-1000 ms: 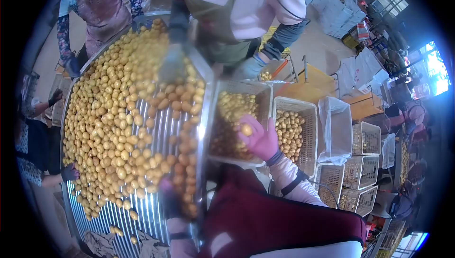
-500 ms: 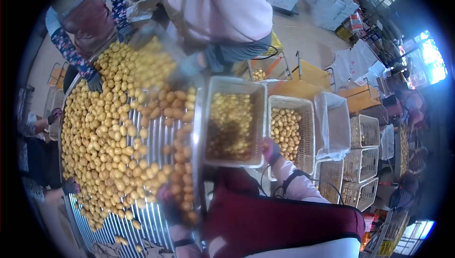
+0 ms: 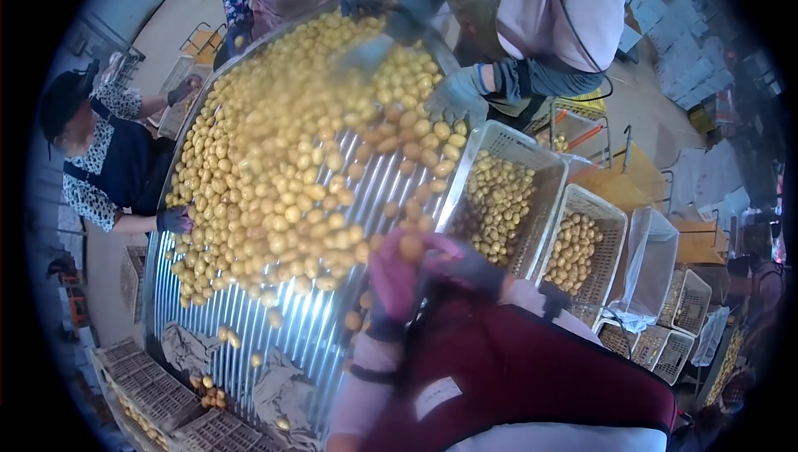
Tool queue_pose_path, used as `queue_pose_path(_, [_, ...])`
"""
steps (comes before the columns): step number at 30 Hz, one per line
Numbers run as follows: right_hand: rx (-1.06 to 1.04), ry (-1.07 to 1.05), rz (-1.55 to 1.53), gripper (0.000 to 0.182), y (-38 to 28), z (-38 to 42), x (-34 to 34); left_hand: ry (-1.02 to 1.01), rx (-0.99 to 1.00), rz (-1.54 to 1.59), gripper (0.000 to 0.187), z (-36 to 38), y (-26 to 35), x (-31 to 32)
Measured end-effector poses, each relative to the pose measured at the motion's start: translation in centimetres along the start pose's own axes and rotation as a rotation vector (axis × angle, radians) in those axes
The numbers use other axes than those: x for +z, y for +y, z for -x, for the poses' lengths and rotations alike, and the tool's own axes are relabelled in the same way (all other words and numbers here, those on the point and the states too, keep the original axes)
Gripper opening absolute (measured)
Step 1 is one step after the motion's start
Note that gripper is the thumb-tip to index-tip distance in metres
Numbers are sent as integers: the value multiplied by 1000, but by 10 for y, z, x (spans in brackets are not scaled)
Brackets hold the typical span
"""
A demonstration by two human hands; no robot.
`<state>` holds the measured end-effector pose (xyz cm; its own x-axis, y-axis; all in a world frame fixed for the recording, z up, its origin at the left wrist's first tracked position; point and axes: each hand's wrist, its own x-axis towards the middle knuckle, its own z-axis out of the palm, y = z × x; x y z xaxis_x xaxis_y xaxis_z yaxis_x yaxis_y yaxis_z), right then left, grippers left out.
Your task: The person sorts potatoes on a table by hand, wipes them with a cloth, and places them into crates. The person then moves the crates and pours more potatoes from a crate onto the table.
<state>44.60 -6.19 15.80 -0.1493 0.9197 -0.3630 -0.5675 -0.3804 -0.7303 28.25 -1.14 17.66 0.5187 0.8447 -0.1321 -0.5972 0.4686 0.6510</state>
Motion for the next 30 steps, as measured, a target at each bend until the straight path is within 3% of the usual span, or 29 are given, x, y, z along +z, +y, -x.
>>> queue_pose_path(2, [-127, -52, 85, 60, 18, -24, 10, -135, 39, -45, 75, 1, 8, 12])
queue_pose_path(4, [-53, -59, 41, 61, 26, -34, 6, -89, 94, -213, 77, 7, 20, 15])
queue_pose_path(5, [-12, -67, 22, 62, 29, -40, 5, 25, 129, -353, 76, 14, 26, 14])
queue_pose_path(8, [-349, 33, 404, 64, 36, -50, 7, 254, 262, -525, 72, 35, 48, -8])
queue_pose_path(11, [-298, -9, -56, 60, 7, -31, -4, 468, 235, -418, 63, 76, 42, -89])
queue_pose_path(12, [-270, 150, -81, 50, 2, -27, -12, 566, 280, -449, 60, 91, 39, -103])
queue_pose_path(15, [-257, 341, -407, 24, 10, -4, -83, 810, 347, -720, 56, 121, 30, -143])
queue_pose_path(16, [-237, 233, -781, 3, 21, 3, -127, 836, 308, -846, 56, 116, 29, -151])
queue_pose_path(17, [-326, 522, -511, 7, 18, 17, -158, 864, 263, -973, 57, 113, 30, -158])
queue_pose_path(18, [-411, 357, -542, 5, 34, 36, -225, 878, 229, -1079, 57, 108, 33, -165])
queue_pose_path(19, [-347, 708, -721, 10, 28, 59, -281, 871, 199, -1165, 58, 104, 36, -170])
queue_pose_path(20, [-462, 753, -650, 2, 9, 83, -312, 861, 172, -1250, 59, 101, 40, -175])
queue_pose_path(23, [-891, 743, -236, 28, -74, 146, -389, 837, 131, -1437, 61, 97, 53, -191])
queue_pose_path(25, [-752, 1245, 55, 52, -112, 148, -390, 830, 120, -1535, 62, 99, 65, -202])
queue_pose_path(27, [-609, 1488, 290, 55, -130, 109, -363, 826, 83, -1631, 64, 114, 84, -217])
queue_pose_path(30, [-548, 1218, 762, 60, -110, -4, -230, 863, -126, -1726, 66, 152, 108, -234])
